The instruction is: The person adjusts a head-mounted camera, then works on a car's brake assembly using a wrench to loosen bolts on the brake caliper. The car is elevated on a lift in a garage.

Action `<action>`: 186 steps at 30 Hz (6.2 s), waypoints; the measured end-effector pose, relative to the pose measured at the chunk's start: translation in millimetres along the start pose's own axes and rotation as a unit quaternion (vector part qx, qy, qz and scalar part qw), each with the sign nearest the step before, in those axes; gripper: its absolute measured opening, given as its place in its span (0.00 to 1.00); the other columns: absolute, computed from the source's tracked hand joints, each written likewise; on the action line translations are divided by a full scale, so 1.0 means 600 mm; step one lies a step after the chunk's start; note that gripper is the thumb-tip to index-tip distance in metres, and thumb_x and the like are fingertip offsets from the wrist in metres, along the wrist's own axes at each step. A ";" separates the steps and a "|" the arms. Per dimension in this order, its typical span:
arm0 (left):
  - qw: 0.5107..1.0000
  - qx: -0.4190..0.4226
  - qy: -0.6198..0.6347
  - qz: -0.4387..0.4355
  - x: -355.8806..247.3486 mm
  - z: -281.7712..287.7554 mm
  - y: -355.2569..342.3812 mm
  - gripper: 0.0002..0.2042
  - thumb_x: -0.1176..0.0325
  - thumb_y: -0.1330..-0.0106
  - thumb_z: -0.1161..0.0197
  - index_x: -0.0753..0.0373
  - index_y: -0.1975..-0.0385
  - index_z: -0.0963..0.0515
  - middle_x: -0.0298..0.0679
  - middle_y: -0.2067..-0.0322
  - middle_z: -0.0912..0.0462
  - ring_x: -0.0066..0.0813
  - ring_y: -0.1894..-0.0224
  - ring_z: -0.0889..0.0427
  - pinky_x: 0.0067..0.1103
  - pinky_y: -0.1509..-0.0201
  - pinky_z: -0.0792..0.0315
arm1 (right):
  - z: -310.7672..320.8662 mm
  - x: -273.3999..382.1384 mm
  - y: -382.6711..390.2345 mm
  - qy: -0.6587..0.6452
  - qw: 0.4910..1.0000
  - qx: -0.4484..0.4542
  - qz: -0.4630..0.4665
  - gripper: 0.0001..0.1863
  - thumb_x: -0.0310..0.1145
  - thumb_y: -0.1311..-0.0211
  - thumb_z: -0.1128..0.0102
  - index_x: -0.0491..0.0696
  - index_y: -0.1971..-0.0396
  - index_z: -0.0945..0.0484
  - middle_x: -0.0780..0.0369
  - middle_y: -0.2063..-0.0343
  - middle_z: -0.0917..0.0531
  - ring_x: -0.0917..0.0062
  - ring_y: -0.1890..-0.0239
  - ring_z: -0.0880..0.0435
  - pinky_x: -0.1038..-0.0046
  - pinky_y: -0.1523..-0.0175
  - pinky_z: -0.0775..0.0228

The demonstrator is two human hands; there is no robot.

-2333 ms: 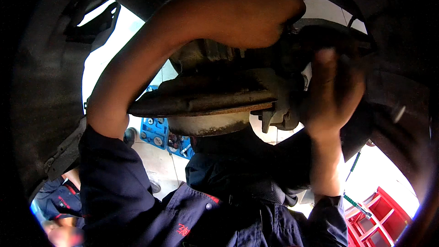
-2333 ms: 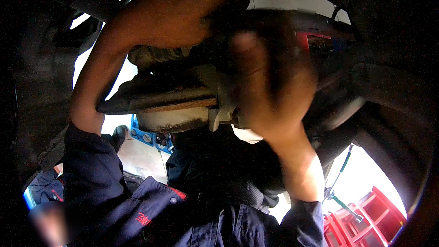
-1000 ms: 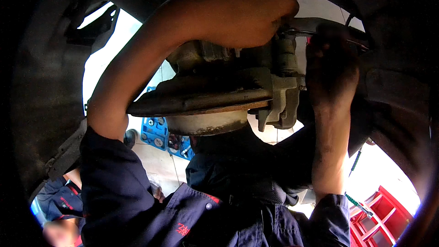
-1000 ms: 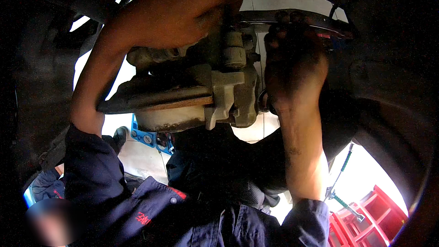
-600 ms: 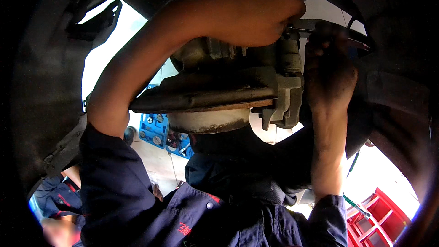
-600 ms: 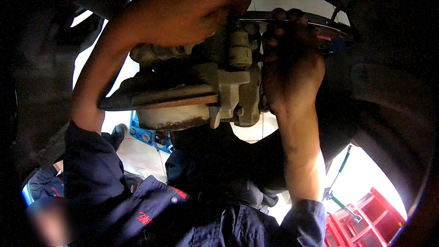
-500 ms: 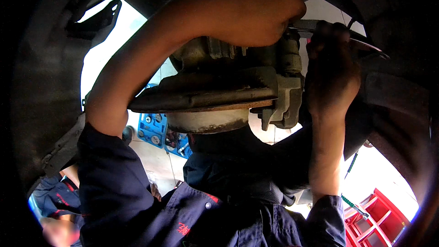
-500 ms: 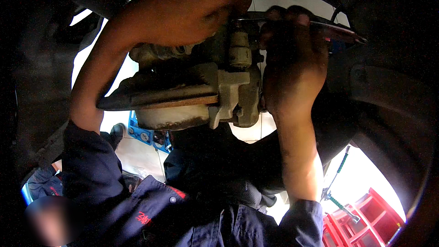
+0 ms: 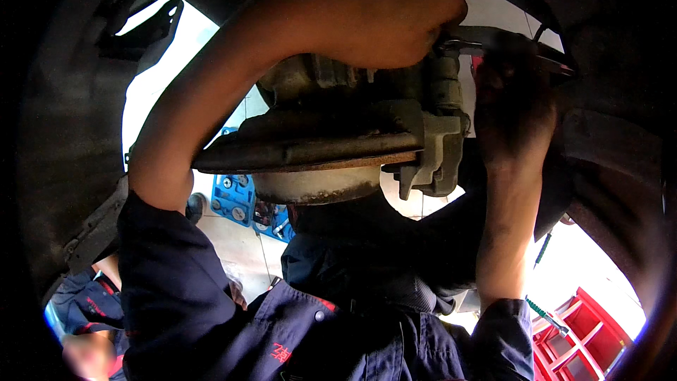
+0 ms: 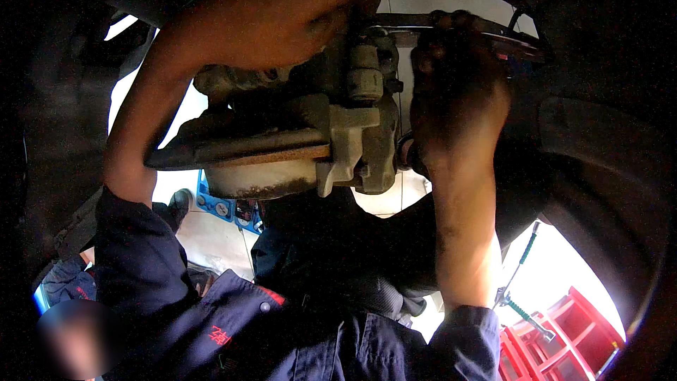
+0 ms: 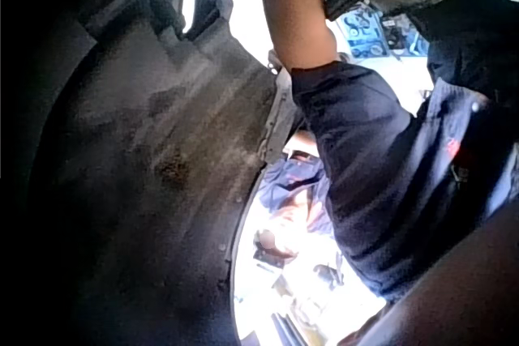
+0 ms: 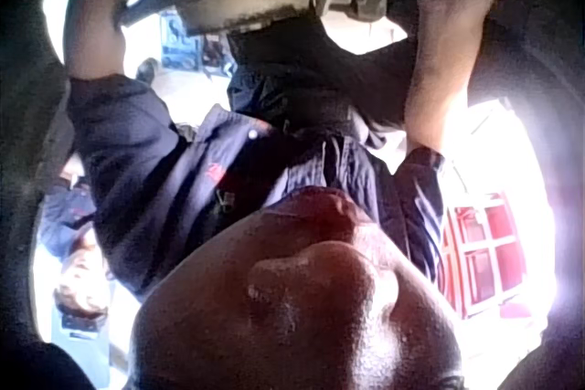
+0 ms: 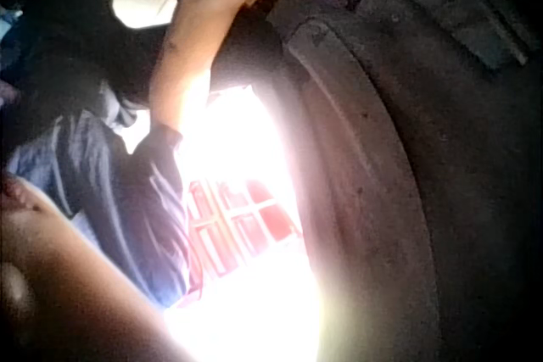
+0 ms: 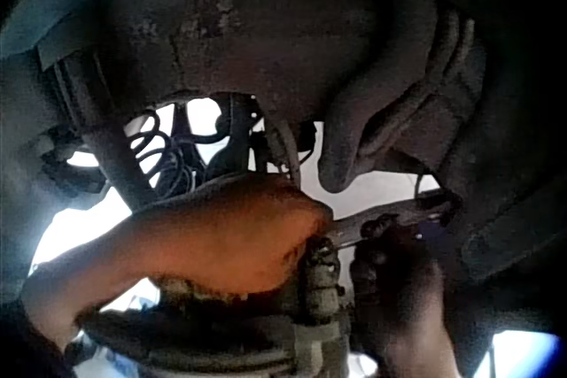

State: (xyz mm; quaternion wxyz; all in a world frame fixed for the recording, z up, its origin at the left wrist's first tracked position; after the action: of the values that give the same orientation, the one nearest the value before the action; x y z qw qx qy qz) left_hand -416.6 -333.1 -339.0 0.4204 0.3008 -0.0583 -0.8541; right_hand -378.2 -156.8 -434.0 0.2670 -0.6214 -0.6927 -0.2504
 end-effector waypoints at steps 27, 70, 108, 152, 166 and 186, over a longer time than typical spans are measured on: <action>0.997 -0.026 -0.020 -0.068 0.006 0.000 0.021 0.09 0.74 0.40 0.45 0.73 0.64 0.25 0.51 0.69 0.21 0.41 0.65 0.20 0.33 0.59 0.26 | -0.001 0.004 0.003 0.223 0.963 -0.025 0.148 0.08 0.30 0.29 0.56 0.46 0.63 0.26 0.65 0.67 0.21 0.79 0.72 0.24 0.81 0.70 0.33; 0.997 -0.045 -0.039 -0.048 -0.006 -0.004 0.021 0.09 0.74 0.40 0.47 0.70 0.63 0.24 0.51 0.66 0.19 0.42 0.61 0.19 0.34 0.56 0.26 | -0.040 -0.010 0.035 0.449 0.829 0.153 0.297 0.12 0.34 0.28 0.54 0.41 0.60 0.26 0.58 0.68 0.20 0.77 0.67 0.24 0.81 0.62 0.34; 0.997 -0.051 -0.016 -0.046 0.001 -0.007 0.019 0.08 0.73 0.38 0.47 0.70 0.66 0.23 0.47 0.74 0.20 0.37 0.71 0.21 0.30 0.64 0.27 | 0.037 -0.017 -0.010 -0.198 0.958 0.046 -0.204 0.08 0.34 0.29 0.56 0.48 0.63 0.28 0.64 0.67 0.22 0.81 0.72 0.27 0.80 0.70 0.35; 0.952 -0.039 -0.279 -0.121 -0.008 -0.035 0.000 0.09 0.71 0.39 0.44 0.71 0.67 0.25 0.50 0.70 0.20 0.38 0.68 0.19 0.29 0.64 0.23 | 0.000 -0.043 0.016 0.041 0.999 -0.024 0.001 0.13 0.39 0.28 0.58 0.48 0.56 0.29 0.63 0.63 0.25 0.77 0.63 0.30 0.75 0.54 0.38; 0.972 -0.029 -0.195 -0.130 -0.006 -0.009 -0.006 0.09 0.70 0.40 0.42 0.71 0.73 0.22 0.47 0.76 0.19 0.32 0.74 0.19 0.26 0.69 0.24 | 0.007 -0.047 0.016 0.052 0.995 -0.090 0.002 0.11 0.38 0.27 0.57 0.47 0.59 0.29 0.64 0.67 0.23 0.79 0.69 0.28 0.77 0.63 0.35; 0.966 -0.083 -0.217 -0.110 -0.018 -0.012 -0.002 0.08 0.70 0.42 0.41 0.70 0.75 0.20 0.49 0.77 0.18 0.37 0.73 0.17 0.30 0.66 0.22 | 0.023 -0.042 0.040 0.496 0.858 -0.021 0.135 0.16 0.34 0.28 0.56 0.44 0.46 0.29 0.59 0.52 0.22 0.74 0.48 0.24 0.73 0.44 0.32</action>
State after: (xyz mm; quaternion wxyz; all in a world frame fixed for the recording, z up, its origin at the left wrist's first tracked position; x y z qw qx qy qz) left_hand -408.1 -323.2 -340.1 0.3248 0.0769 -0.0439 -0.9416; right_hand -353.1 -163.1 -460.9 0.5930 -0.5076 -0.3727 -0.5018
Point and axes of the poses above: each hand's wrist, its own y-axis away from the middle knuckle, its own z-axis out of the back of the hand, x = y × z, the point moved 1 cm from there along -y, towards the middle knuckle
